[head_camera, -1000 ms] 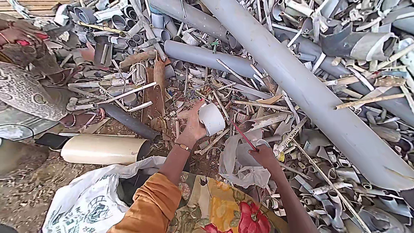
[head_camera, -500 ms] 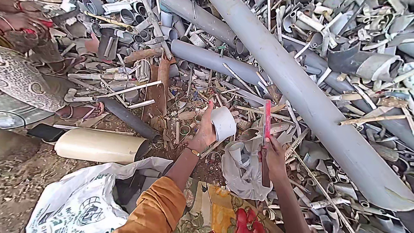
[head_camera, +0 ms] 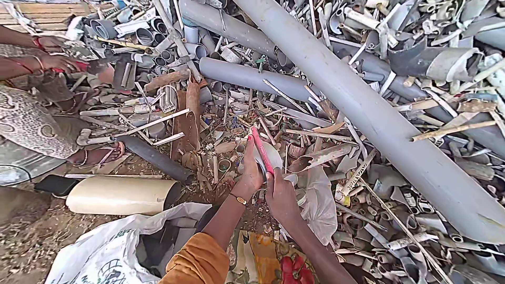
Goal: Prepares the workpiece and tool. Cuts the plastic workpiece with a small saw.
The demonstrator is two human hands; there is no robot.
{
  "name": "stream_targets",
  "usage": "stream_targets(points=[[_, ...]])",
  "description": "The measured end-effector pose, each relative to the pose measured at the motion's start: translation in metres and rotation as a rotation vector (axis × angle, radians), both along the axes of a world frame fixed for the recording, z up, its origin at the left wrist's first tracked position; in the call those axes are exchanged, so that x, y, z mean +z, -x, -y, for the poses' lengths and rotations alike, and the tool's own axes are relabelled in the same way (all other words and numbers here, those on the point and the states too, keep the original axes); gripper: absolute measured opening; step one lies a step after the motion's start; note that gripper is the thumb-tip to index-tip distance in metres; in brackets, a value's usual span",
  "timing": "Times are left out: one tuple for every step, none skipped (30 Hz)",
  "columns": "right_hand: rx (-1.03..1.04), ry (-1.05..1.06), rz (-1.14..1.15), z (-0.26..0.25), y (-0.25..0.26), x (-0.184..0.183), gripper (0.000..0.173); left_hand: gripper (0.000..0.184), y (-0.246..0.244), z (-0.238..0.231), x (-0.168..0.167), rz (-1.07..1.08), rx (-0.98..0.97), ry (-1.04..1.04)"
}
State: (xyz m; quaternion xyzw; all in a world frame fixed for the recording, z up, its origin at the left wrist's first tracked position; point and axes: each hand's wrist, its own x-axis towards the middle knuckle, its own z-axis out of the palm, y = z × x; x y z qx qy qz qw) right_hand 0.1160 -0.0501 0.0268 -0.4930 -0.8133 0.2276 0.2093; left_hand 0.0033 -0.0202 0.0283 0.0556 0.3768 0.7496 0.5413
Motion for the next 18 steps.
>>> stream_targets(points=[[0.008,0.023,0.009,-0.004,0.0,0.004,0.034,0.061,0.001,0.0,0.001,-0.007,0.01,0.004],[-0.011,0.041,0.019,-0.009,-0.003,0.007,0.036,0.062,0.0,0.001,0.002,-0.03,0.016,0.028],[-0.049,0.055,0.029,-0.017,-0.007,0.009,0.037,0.063,-0.001,0.001,0.004,-0.061,0.017,0.059],[-0.087,0.063,0.03,-0.024,-0.01,0.01,0.038,0.064,-0.004,0.002,0.004,-0.1,-0.004,0.08],[-0.108,0.072,0.038,-0.026,-0.013,0.009,0.038,0.066,-0.006,0.001,0.001,-0.14,-0.024,0.092],[-0.104,0.051,0.044,-0.023,-0.014,0.006,0.038,0.066,-0.009,0.001,-0.004,-0.174,-0.035,0.089],[-0.073,0.033,0.048,-0.016,-0.012,0.003,0.037,0.064,-0.01,-0.001,-0.007,-0.186,-0.021,0.072],[-0.029,0.041,0.051,-0.009,-0.009,0.001,0.036,0.063,-0.011,-0.003,-0.009,-0.173,0.002,0.053],[0.008,0.076,0.051,-0.005,-0.006,0.0,0.035,0.061,-0.011,-0.004,-0.009,-0.144,0.031,0.044],[0.019,0.101,0.024,-0.005,-0.005,0.0,0.035,0.06,-0.011,-0.005,-0.008,-0.116,0.057,0.06],[-0.002,0.089,-0.036,-0.01,-0.006,-0.004,0.035,0.061,-0.01,-0.005,-0.007,-0.111,0.055,0.078],[-0.049,0.082,-0.087,-0.018,-0.009,-0.005,0.037,0.063,-0.011,-0.005,-0.007,-0.125,0.036,0.089],[-0.102,0.076,-0.118,-0.027,-0.012,-0.006,0.038,0.066,-0.014,-0.005,-0.005,-0.152,0.018,0.096],[-0.138,0.073,-0.097,-0.031,-0.014,-0.006,0.037,0.068,-0.017,-0.004,-0.005,-0.172,0.012,0.111],[-0.144,0.059,-0.053,-0.029,-0.014,-0.006,0.038,0.068,-0.02,-0.004,-0.005,-0.175,0.011,0.117],[-0.118,0.057,-0.006,-0.023,-0.012,-0.005,0.038,0.067,-0.021,-0.004,-0.006,-0.17,0.01,0.107],[-0.071,0.073,0.046,-0.016,-0.009,-0.004,0.037,0.064,-0.021,-0.006,-0.007,-0.155,0.04,0.1],[-0.021,0.118,0.092,-0.01,-0.006,-0.001,0.038,0.062,-0.021,-0.007,-0.008,-0.139,0.081,0.102]])
